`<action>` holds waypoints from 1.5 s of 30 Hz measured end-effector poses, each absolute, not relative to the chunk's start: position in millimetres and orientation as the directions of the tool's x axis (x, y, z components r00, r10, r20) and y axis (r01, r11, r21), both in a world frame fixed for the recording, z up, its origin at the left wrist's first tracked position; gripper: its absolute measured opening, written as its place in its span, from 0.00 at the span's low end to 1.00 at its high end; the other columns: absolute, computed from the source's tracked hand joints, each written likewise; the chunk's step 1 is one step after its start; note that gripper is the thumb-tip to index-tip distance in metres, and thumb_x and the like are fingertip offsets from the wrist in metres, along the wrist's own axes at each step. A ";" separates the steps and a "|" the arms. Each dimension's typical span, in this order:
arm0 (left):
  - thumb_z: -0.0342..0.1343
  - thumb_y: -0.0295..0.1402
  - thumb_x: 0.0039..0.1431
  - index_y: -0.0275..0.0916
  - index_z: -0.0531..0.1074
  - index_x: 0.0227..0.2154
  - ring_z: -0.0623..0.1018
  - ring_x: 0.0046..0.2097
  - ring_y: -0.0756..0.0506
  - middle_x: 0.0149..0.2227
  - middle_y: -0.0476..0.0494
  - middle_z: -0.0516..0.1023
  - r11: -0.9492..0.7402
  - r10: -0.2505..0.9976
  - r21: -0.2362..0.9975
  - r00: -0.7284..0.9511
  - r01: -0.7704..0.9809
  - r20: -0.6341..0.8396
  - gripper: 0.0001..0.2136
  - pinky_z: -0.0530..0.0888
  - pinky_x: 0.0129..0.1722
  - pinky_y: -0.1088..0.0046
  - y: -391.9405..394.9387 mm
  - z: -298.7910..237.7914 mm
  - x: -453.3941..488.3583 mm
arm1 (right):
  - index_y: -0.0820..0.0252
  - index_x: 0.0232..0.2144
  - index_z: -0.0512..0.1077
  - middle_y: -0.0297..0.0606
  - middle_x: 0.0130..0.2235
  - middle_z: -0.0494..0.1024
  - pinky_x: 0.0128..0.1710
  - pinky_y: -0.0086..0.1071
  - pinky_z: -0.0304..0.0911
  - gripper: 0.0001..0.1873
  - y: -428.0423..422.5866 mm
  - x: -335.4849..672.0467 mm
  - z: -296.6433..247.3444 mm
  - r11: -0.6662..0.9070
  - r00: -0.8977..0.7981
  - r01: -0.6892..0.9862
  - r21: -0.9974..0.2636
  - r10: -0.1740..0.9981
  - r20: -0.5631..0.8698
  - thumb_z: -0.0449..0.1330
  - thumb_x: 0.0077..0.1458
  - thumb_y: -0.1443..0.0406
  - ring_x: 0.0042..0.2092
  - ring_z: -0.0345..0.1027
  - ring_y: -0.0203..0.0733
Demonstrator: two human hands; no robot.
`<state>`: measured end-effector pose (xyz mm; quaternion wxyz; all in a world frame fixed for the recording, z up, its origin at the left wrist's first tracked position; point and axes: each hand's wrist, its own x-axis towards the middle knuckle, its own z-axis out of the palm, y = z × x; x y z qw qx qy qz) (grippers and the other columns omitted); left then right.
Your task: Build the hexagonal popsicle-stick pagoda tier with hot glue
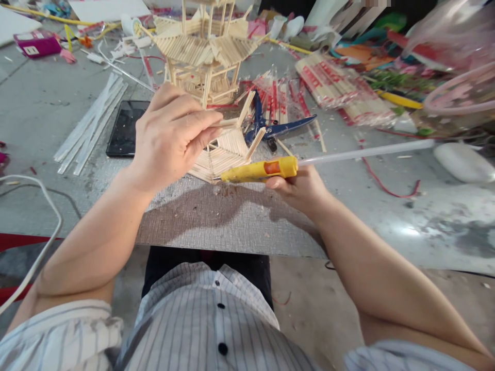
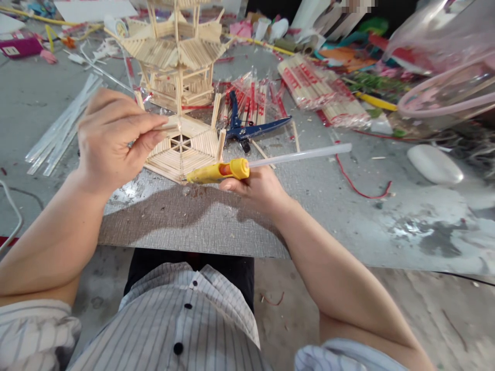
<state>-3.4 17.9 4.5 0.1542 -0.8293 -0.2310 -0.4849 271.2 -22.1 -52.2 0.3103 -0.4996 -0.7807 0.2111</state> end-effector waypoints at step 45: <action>0.60 0.35 0.58 0.41 0.79 0.30 0.74 0.29 0.51 0.24 0.50 0.79 -0.813 0.335 0.017 0.443 0.582 0.832 0.06 0.69 0.25 0.76 18.3 10.4 -4.9 | 0.59 0.28 0.66 0.33 0.19 0.71 0.18 0.29 0.52 0.31 -28.2 357.5 -4.5 -0.036 0.215 0.429 -0.903 0.975 0.063 0.61 0.41 0.38 0.17 0.60 0.31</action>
